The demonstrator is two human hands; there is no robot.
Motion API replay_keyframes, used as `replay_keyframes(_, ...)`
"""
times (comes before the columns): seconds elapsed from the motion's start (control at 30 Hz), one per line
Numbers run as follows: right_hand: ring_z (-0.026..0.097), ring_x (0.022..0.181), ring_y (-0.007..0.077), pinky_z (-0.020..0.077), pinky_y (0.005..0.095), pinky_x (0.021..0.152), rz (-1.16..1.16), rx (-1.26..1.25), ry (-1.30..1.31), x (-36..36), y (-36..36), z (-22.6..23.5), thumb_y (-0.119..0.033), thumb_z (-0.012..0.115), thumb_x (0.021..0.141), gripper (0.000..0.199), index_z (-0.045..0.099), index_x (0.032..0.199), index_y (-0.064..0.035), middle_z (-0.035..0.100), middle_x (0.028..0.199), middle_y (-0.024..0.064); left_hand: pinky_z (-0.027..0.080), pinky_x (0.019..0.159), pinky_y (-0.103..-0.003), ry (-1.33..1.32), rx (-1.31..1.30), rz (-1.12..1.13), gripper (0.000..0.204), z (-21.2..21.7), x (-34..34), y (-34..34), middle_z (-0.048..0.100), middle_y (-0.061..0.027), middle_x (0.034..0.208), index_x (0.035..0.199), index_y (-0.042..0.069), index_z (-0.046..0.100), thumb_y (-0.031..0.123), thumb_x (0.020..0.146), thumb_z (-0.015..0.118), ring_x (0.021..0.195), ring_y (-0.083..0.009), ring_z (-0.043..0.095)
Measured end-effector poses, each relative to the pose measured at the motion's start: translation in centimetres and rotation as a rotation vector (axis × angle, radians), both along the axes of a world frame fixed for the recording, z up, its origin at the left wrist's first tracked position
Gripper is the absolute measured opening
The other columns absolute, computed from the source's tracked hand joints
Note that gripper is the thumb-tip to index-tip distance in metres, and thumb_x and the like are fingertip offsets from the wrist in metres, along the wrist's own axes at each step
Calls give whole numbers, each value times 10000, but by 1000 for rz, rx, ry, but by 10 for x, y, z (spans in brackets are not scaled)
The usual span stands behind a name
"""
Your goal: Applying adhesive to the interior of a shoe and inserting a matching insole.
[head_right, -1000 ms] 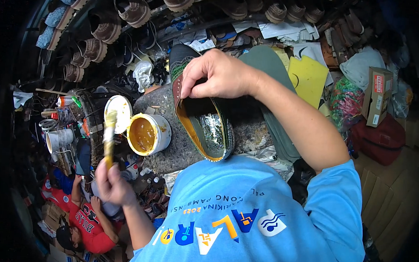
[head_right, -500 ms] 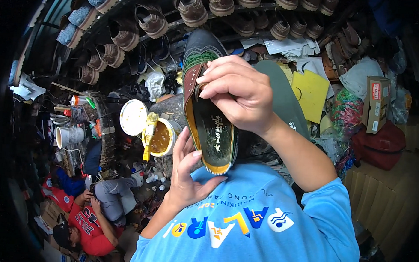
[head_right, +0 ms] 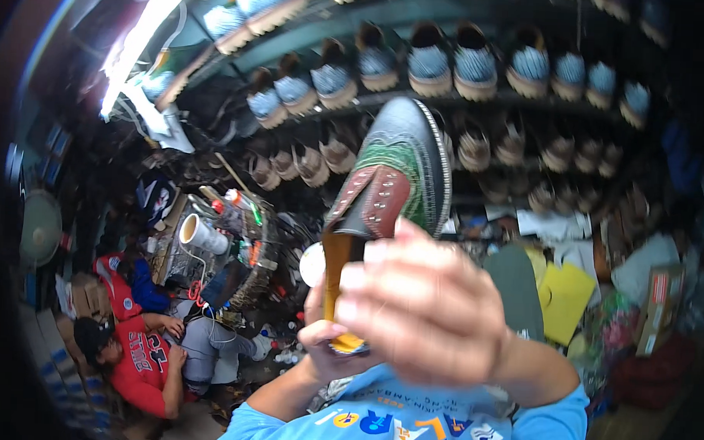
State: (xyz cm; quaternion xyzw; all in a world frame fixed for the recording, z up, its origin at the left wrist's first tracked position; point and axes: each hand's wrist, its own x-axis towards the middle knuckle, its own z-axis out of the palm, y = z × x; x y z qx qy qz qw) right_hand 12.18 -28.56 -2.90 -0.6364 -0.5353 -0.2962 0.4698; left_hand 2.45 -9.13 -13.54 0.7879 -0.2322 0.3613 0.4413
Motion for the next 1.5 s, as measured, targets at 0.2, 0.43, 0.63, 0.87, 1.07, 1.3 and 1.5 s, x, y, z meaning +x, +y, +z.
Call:
replay_keyframes(0.2,717,1052,363,606,528,950,417,-137,-223,-39,-43,66,-178,737,854,335,744,1140,-3,737,1116,194,479,1099,-488,-266,132,404,916,64,-9,89,309,-222,1456,1338,168,264,137,717,937,1334,-386,462)
replay_keyframes(0.43,720,863,294,636,512,881,269,158,-260,-55,-6,68,-98,702,830,179,775,936,26,734,963,159,496,1009,-355,-250,36,701,859,158,81,232,465,-131,1295,1426,46,336,70,765,884,1122,-225,567)
replay_keyframes(0.63,742,863,280,640,502,890,250,-76,-214,-60,-51,78,-94,716,864,155,790,973,-13,739,953,153,511,1057,-400,-187,98,565,907,222,200,360,574,-194,1390,1516,-2,400,114,773,907,1265,-280,609)
replay_keyframes(0.87,746,826,237,617,440,919,-239,-227,219,-67,-112,4,-240,892,772,323,772,1014,-63,757,907,72,485,1085,-468,-322,406,1204,853,245,296,367,642,-243,1315,1530,26,458,184,764,799,1257,-398,604)
replay_keyframes(1.07,719,805,295,594,462,891,-517,-153,440,-89,-141,-58,-159,864,718,354,755,1031,-35,754,887,101,528,1010,-433,170,475,807,670,278,337,318,670,-263,1306,1370,49,621,435,845,778,1137,-384,672)
replay_keyframes(1.3,721,806,327,595,459,887,-558,-147,538,-98,-157,-76,-104,865,681,393,753,1047,-15,758,891,130,575,785,-369,167,266,660,389,288,192,214,744,-145,1005,1101,-5,677,105,774,857,868,-209,720)
replay_keyframes(1.5,744,941,308,585,419,904,-440,-76,841,-78,-137,-92,-34,847,735,498,719,1214,18,768,1009,162,559,936,-387,-30,48,582,511,133,5,104,645,-195,1325,1168,-18,617,5,751,911,1080,-256,685)
